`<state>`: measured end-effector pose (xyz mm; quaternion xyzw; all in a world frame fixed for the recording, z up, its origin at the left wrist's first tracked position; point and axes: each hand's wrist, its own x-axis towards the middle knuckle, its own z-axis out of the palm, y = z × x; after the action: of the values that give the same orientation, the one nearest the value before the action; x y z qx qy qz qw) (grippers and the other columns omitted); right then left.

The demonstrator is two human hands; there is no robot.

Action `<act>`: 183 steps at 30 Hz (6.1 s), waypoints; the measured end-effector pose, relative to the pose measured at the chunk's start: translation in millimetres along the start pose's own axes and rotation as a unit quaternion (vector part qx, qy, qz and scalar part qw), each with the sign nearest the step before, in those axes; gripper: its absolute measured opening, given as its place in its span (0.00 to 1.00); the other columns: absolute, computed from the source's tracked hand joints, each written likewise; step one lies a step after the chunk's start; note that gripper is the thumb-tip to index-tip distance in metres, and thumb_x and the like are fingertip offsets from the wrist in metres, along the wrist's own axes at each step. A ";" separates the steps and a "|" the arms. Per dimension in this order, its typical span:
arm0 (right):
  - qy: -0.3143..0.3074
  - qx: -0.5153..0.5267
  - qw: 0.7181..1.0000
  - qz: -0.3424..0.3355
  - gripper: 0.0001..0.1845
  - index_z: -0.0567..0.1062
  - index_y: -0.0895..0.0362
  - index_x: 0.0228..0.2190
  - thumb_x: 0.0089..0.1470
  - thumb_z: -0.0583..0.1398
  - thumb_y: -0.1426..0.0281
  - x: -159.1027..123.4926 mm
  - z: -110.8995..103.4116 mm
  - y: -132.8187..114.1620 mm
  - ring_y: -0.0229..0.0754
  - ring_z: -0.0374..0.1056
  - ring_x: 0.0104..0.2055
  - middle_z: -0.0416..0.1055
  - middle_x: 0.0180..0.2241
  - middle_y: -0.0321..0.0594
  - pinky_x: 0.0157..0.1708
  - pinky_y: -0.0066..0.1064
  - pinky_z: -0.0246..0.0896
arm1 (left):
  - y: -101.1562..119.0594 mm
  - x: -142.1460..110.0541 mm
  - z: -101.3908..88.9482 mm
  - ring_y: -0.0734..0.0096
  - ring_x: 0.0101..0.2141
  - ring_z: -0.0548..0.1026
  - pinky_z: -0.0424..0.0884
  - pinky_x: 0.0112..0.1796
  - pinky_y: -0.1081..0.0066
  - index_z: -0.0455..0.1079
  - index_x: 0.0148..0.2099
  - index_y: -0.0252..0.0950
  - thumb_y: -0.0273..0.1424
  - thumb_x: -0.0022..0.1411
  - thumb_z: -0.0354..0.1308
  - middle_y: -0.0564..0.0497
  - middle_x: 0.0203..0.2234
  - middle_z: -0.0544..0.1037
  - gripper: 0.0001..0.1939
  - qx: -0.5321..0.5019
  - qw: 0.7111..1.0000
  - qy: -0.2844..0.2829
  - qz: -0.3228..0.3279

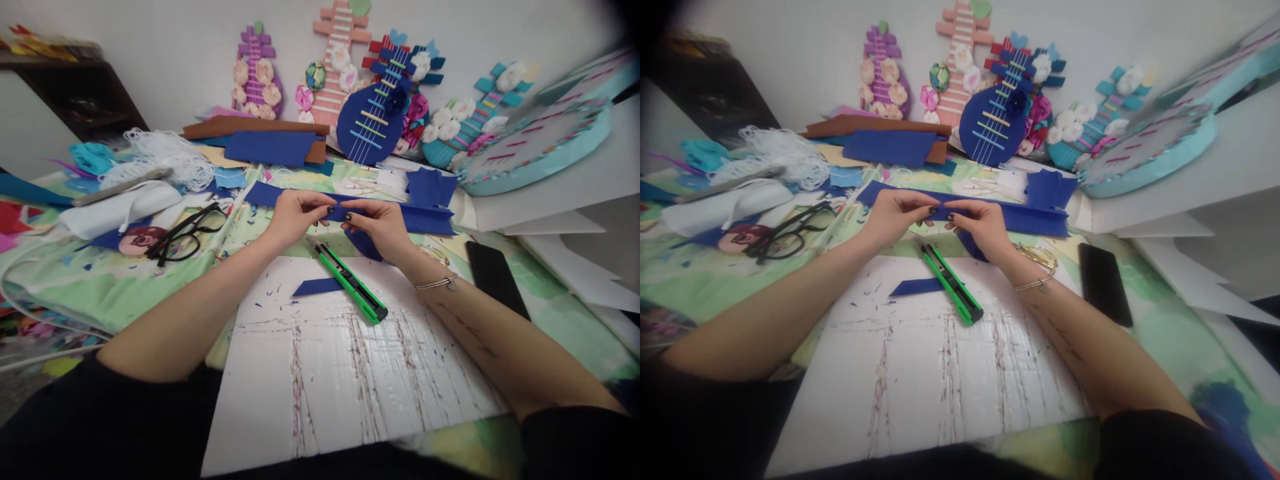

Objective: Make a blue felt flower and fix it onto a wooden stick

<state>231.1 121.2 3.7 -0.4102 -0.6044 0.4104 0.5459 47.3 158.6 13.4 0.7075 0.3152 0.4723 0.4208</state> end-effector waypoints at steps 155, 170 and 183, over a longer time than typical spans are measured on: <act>-0.014 0.010 0.995 0.099 0.09 0.72 0.58 0.24 0.37 0.66 0.70 -2.0 3.4 -13.4 0.29 0.53 0.20 0.65 0.21 0.31 0.19 0.25 0.47 | 11.3 -6.0 5.6 0.76 0.24 0.71 0.68 0.29 0.74 0.73 0.29 0.30 0.24 0.44 0.63 0.52 0.22 0.75 0.06 -0.053 0.989 -0.075 -0.119; 0.025 0.080 0.987 0.135 0.14 0.69 0.56 0.27 0.44 0.64 0.60 -1.6 2.3 -15.7 0.34 0.65 0.21 0.69 0.22 0.35 0.18 0.25 0.56 | 6.0 -3.8 3.9 0.74 0.23 0.74 0.71 0.27 0.73 0.71 0.31 0.30 0.22 0.39 0.65 0.51 0.23 0.76 0.12 -0.116 0.979 -0.046 -0.162; 0.030 0.040 0.994 0.101 0.23 0.68 0.56 0.32 0.33 0.71 0.66 -0.1 -0.5 -9.4 0.33 0.65 0.17 0.69 0.21 0.31 0.15 0.25 0.60 | 7.8 -3.6 3.5 0.77 0.21 0.72 0.69 0.26 0.75 0.73 0.31 0.30 0.24 0.44 0.65 0.52 0.21 0.76 0.08 -0.118 0.977 -0.054 -0.168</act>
<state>231.2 118.0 12.5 -0.4589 -0.5260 0.4748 0.5360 49.7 151.0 18.2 0.6143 0.3488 0.3896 0.5909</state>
